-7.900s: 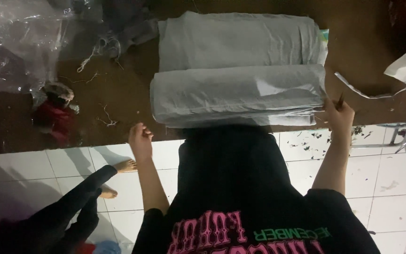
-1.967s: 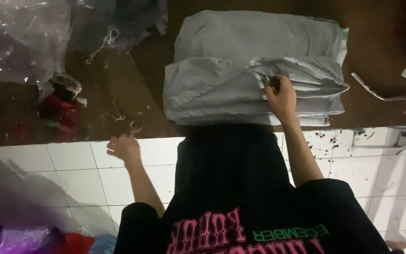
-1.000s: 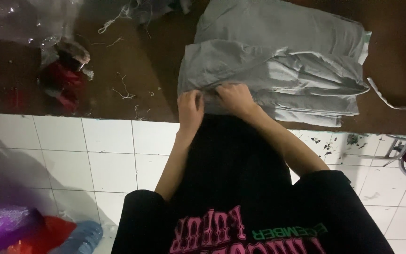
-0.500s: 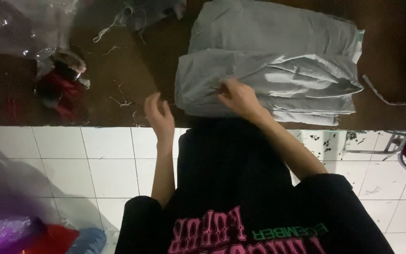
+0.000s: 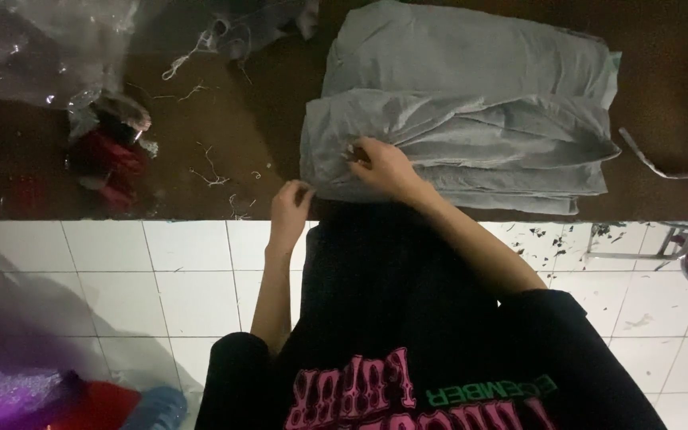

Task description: Folding a large piece of grey fabric and trimming loose threads with scissors on a work table.

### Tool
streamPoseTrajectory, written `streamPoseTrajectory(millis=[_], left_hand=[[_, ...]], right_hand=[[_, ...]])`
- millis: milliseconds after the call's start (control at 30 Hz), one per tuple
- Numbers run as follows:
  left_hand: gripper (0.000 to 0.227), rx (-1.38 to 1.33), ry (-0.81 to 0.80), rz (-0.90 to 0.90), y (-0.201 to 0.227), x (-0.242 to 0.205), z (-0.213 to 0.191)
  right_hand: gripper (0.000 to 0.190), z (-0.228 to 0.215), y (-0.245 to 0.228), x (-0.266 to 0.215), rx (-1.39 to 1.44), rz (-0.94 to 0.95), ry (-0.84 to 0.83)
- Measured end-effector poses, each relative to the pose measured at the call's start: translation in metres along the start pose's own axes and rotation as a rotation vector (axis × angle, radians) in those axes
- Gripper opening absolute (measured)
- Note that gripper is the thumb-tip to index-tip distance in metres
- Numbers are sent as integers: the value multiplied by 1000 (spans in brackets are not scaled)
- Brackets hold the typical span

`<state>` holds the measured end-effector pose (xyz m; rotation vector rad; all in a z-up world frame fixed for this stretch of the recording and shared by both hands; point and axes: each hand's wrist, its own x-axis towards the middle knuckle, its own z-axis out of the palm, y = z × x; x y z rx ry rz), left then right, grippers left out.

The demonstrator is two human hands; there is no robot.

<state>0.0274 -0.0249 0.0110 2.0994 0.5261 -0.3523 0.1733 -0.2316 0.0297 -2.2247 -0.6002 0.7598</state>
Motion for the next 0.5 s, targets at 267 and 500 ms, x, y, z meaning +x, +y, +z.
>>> streamPoseTrajectory(millis=[267, 500], left_hand=[[15, -267, 77, -135, 28, -14, -18], [12, -318, 79, -160, 54, -18, -28]], right_hand=[[32, 11, -34, -10, -307, -177, -120], [29, 35, -49, 13, -385, -153, -207]])
